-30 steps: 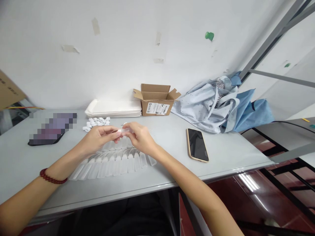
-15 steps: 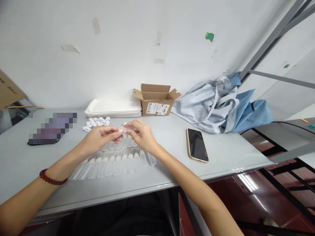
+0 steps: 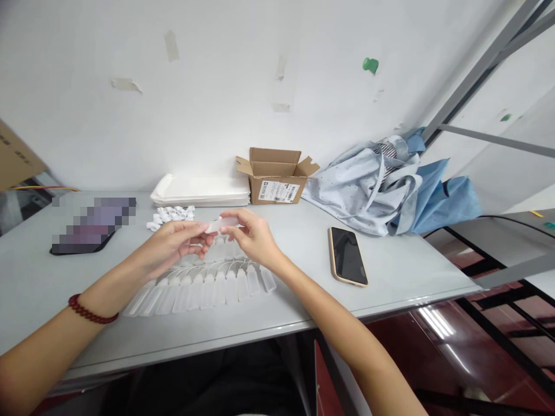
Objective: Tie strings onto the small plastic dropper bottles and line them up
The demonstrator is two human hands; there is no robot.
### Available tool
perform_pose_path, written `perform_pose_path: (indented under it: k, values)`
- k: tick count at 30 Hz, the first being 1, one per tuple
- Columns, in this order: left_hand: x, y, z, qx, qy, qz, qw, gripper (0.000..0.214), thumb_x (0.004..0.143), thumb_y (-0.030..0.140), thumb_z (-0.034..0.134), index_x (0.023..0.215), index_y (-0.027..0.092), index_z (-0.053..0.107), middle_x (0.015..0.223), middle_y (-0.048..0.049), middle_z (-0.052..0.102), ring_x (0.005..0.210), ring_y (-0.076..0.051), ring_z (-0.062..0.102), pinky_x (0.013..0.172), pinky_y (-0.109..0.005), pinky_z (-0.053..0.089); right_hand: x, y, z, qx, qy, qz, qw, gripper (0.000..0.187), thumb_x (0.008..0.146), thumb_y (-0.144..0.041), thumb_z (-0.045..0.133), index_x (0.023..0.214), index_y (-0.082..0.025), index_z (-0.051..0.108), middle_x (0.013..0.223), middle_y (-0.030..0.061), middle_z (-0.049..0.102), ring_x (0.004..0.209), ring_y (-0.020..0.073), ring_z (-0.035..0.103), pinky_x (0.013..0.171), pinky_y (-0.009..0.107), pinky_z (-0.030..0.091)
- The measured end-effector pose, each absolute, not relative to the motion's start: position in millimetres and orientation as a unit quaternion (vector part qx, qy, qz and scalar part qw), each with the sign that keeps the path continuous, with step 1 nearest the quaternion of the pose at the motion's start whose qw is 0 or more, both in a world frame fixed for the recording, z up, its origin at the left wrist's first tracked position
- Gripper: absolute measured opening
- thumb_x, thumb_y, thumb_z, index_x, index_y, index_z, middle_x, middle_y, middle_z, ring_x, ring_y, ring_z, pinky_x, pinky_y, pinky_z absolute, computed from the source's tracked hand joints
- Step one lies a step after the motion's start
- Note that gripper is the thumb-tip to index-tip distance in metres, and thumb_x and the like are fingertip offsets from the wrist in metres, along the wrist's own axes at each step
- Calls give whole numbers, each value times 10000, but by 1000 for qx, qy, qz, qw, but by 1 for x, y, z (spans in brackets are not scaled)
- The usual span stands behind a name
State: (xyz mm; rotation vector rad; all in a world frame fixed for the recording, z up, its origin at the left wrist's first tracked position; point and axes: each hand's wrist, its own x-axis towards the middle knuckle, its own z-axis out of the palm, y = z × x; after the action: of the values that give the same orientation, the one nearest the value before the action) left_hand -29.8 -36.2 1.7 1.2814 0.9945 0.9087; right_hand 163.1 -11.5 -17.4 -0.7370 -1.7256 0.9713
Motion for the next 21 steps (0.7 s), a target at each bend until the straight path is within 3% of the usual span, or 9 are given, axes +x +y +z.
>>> perform_pose_path:
  k: [3,9,11,16,18,21]
  values:
    - [-30,-36,2,569,440,391,574,342,790,465,657,737,129,692,757,-88,658,652,-165,590,582,-304,517,165,-12,-19,-308,-719,392,485,250,843,-343,595,1015,-166,633,782,28,668,612,118,635,621,279,544]
    - [-25,-41,2,675,502,420,341,299,780,433,669,932,177,699,788,-27,691,695,-168,625,732,-321,522,165,-10,-26,-325,-701,420,476,257,847,-347,592,1007,-148,628,583,-19,617,536,117,588,594,277,513]
    - [-25,-41,1,671,503,420,347,320,790,444,660,957,174,699,837,-38,699,704,-171,630,726,-325,529,165,-9,-26,-322,-696,425,480,257,847,-341,590,1014,-149,625,589,-19,618,540,116,586,591,273,509]
    - [-30,-35,1,631,455,383,498,424,850,522,563,808,125,705,836,-114,704,729,-210,648,599,-328,550,164,-11,-22,-313,-715,399,481,247,842,-314,580,1028,-161,631,652,-5,638,572,118,604,619,272,512]
    - [-31,-35,1,637,456,380,491,420,849,518,564,772,126,695,783,-102,697,656,-190,634,589,-328,544,164,-14,-20,-323,-731,372,472,241,845,-307,572,1028,-164,638,637,-15,625,554,109,589,603,257,494]
    - [-30,-38,2,696,467,374,397,372,870,478,541,751,152,676,725,-60,685,653,-177,629,670,-320,526,165,-16,-18,-342,-738,351,463,242,850,-309,566,1017,-155,648,561,-43,566,499,94,535,551,235,444]
